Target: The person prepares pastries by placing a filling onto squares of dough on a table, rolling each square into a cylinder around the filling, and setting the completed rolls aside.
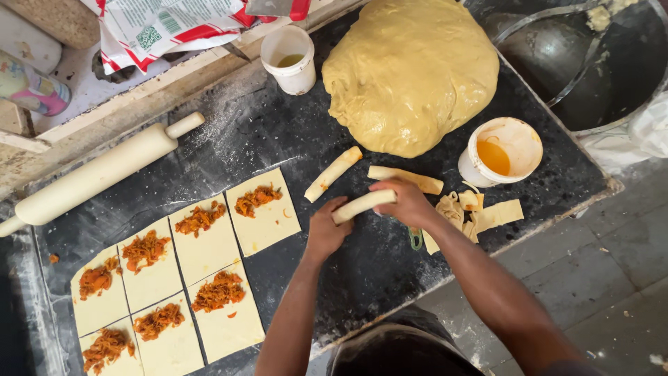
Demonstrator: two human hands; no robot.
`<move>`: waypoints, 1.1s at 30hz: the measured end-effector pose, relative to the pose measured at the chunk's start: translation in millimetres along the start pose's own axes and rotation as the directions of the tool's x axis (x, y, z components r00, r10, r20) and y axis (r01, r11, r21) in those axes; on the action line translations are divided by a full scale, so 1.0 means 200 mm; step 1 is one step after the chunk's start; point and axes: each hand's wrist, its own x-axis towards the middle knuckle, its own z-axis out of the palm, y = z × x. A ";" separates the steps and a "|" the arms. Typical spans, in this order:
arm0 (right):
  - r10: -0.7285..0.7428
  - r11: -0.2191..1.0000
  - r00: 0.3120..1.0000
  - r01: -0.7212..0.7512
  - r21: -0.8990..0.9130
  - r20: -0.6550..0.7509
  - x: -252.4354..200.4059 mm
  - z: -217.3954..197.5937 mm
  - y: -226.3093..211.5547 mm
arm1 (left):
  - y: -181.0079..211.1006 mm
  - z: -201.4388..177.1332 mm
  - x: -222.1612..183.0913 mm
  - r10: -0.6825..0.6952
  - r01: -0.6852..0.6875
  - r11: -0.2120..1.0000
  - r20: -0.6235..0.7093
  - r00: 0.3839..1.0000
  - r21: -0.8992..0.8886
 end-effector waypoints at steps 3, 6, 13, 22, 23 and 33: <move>-0.017 0.985 1.000 0.016 -0.170 -0.007 0.08 -0.01 -0.01 | 0.01 0.00 -0.03 0.192 -0.116 0.904 -0.149 0.970 0.411; -0.128 0.973 0.989 0.111 -0.204 -0.069 0.02 -0.10 -0.03 | 0.05 0.00 -0.12 0.305 -0.182 0.866 -0.205 0.930 0.465; -0.187 0.847 0.861 -0.103 -0.522 -0.473 -0.30 -0.89 0.03 | 0.07 -0.11 -0.51 0.096 0.013 0.934 -0.287 0.953 0.358; 0.477 0.584 0.863 -0.171 -0.793 0.166 0.15 -1.15 0.56 | 0.01 -0.13 -0.68 0.154 -0.093 0.971 -0.275 0.949 0.222; 0.475 0.583 0.866 -0.177 -0.793 0.156 0.16 -1.17 0.60 | 0.00 -0.14 -0.69 0.159 -0.107 0.975 -0.278 0.947 0.194; 0.070 0.654 0.965 -0.237 -0.719 -0.254 -0.03 -1.17 0.37 | -0.12 -0.34 -0.88 0.064 -0.066 0.998 -0.259 0.964 -0.001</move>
